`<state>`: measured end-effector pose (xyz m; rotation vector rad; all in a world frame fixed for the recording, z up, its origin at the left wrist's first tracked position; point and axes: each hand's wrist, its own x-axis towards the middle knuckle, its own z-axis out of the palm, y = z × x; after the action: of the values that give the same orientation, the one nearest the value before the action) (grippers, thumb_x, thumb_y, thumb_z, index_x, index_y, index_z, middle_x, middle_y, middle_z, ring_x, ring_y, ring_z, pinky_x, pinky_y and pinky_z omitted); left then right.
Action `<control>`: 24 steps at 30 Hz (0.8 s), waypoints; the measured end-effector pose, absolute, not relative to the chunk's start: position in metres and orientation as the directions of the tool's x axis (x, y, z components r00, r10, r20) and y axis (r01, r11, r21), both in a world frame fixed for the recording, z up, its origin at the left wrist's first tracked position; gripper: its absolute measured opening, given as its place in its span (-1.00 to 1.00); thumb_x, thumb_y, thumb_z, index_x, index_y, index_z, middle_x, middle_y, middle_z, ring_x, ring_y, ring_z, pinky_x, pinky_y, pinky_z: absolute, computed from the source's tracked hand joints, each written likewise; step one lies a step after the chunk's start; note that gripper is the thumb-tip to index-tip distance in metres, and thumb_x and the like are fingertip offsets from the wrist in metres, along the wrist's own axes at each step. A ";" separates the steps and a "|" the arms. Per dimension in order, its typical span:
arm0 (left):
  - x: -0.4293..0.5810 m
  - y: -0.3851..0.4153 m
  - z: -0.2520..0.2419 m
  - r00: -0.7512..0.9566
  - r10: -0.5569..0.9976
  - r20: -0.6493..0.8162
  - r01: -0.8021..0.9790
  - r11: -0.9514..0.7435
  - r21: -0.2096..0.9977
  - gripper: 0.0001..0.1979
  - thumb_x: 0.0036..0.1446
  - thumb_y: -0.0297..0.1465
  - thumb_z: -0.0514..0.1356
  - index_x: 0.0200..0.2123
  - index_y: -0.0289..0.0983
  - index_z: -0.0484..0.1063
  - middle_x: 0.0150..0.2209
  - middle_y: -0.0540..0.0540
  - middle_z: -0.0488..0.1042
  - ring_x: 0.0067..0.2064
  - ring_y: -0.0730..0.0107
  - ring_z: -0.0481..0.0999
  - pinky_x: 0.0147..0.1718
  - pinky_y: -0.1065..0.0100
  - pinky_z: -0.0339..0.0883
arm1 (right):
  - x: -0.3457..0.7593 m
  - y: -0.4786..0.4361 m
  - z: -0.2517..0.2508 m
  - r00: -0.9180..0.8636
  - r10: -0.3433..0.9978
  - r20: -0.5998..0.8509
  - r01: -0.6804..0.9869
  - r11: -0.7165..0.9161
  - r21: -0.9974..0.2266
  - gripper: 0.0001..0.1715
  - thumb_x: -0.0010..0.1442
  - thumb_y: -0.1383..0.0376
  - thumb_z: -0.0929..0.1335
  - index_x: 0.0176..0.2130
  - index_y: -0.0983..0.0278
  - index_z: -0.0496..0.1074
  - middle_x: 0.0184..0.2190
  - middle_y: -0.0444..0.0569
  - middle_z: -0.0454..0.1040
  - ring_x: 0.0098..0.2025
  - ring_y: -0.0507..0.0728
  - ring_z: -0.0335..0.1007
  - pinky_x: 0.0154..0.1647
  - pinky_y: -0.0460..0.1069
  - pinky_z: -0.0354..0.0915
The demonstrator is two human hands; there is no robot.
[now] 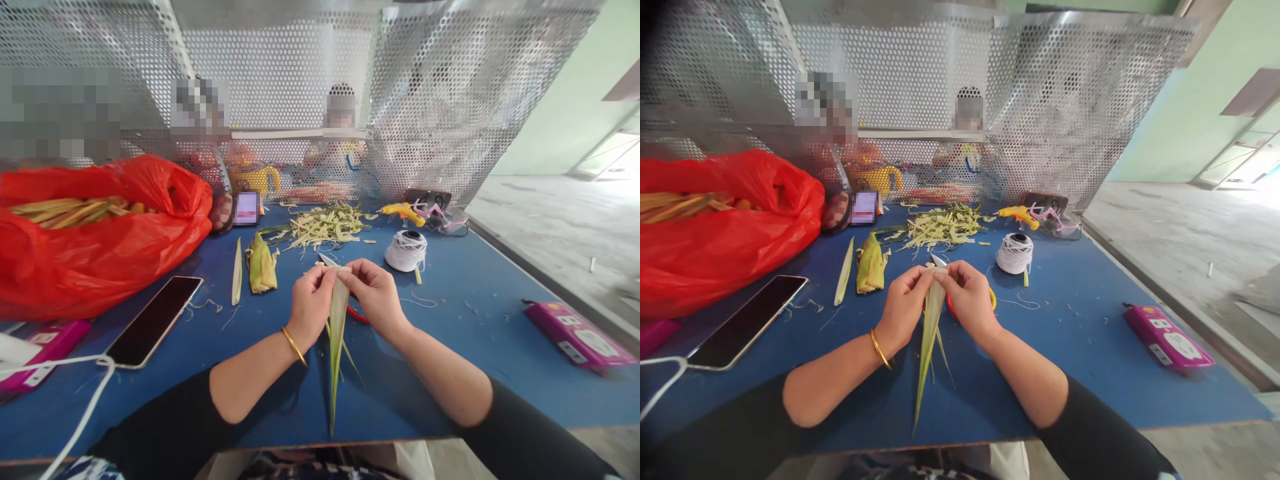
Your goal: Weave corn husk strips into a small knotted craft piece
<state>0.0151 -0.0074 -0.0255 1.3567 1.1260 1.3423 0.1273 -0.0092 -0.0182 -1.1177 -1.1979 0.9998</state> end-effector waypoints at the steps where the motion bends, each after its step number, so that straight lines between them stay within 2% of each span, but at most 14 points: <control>1: 0.015 -0.007 -0.026 -0.003 0.981 0.196 0.027 -0.196 0.980 -0.77 0.10 -0.29 0.11 -0.54 -0.27 0.36 -0.57 0.06 0.29 -0.49 0.50 0.21 -0.48 0.46 0.13 | 0.127 -0.010 -0.019 0.119 0.972 0.202 0.027 0.200 -0.979 -0.72 -0.06 0.12 0.42 -0.50 0.27 0.34 -0.62 -0.22 0.29 -0.55 -0.03 0.15 -0.51 -0.09 0.13; 6: 0.016 -0.007 -0.026 0.002 0.979 0.202 0.022 -0.202 0.979 -0.78 0.10 -0.31 0.09 -0.54 -0.27 0.36 -0.57 0.05 0.30 -0.47 0.48 0.24 -0.45 0.44 0.15 | 0.130 -0.014 -0.019 0.147 0.897 0.416 0.285 0.365 -0.887 -0.84 0.03 0.25 0.37 -0.52 0.25 0.35 -0.58 -0.18 0.34 -0.50 0.00 0.21 -0.44 -0.08 0.17; 8: 0.016 -0.006 -0.025 -0.005 0.979 0.204 0.021 -0.204 0.979 -0.77 0.10 -0.31 0.09 -0.54 -0.27 0.35 -0.56 0.05 0.32 -0.46 0.47 0.26 -0.44 0.44 0.16 | 0.130 -0.015 -0.018 0.118 0.868 0.482 0.336 0.422 -0.842 -0.86 0.04 0.28 0.37 -0.51 0.25 0.36 -0.55 -0.16 0.36 -0.46 0.02 0.24 -0.40 -0.07 0.20; 10: 0.015 -0.006 -0.023 -0.020 0.976 0.217 0.053 -0.216 0.975 -0.77 0.10 -0.30 0.09 -0.54 -0.27 0.35 -0.55 0.04 0.34 -0.45 0.46 0.28 -0.41 0.43 0.18 | 0.129 -0.014 -0.019 0.111 0.884 0.453 0.277 0.411 -0.869 -0.86 0.04 0.25 0.38 -0.48 0.25 0.36 -0.53 -0.15 0.37 -0.45 0.02 0.25 -0.39 -0.07 0.21; 14: 0.012 -0.005 -0.021 -0.054 0.966 0.253 0.142 -0.244 0.959 -0.75 0.11 -0.28 0.08 -0.55 -0.26 0.33 -0.55 0.03 0.38 -0.45 0.45 0.30 -0.41 0.42 0.18 | 0.126 -0.012 -0.024 0.094 0.946 0.309 0.122 0.298 -0.947 -0.78 0.03 0.17 0.39 -0.46 0.26 0.34 -0.56 -0.18 0.33 -0.51 0.00 0.19 -0.47 -0.08 0.18; 16: 0.012 -0.004 -0.022 -0.053 0.960 0.274 0.200 -0.259 0.945 -0.75 0.12 -0.29 0.07 -0.56 -0.25 0.33 -0.55 0.03 0.38 -0.45 0.44 0.30 -0.41 0.42 0.16 | 0.125 -0.012 -0.024 0.094 0.947 0.308 0.152 0.292 -0.944 -0.78 0.04 0.18 0.38 -0.49 0.26 0.33 -0.59 -0.19 0.30 -0.53 -0.01 0.17 -0.50 -0.09 0.15; 21: 0.013 -0.001 -0.027 -0.050 0.962 0.268 0.274 -0.245 0.930 -0.74 0.13 -0.29 0.05 -0.58 -0.23 0.28 -0.57 0.04 0.36 -0.47 0.44 0.30 -0.43 0.42 0.13 | 0.125 -0.018 -0.017 0.058 0.880 0.471 0.365 0.420 -0.831 -0.85 0.04 0.26 0.35 -0.52 0.25 0.34 -0.57 -0.16 0.34 -0.48 0.01 0.21 -0.42 -0.08 0.19; 24: 0.012 0.001 -0.028 -0.065 0.961 0.268 0.273 -0.241 0.931 -0.75 0.13 -0.30 0.04 -0.57 -0.23 0.29 -0.56 0.04 0.37 -0.46 0.43 0.31 -0.43 0.42 0.14 | 0.123 -0.018 -0.017 0.061 0.908 0.414 0.344 0.370 -0.863 -0.83 0.02 0.23 0.36 -0.50 0.26 0.32 -0.57 -0.17 0.32 -0.49 0.01 0.20 -0.44 -0.08 0.18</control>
<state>0.0120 0.0010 -0.0280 1.5568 1.3498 1.3431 0.1226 -0.0183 -0.0175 -1.1799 -1.5069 0.6295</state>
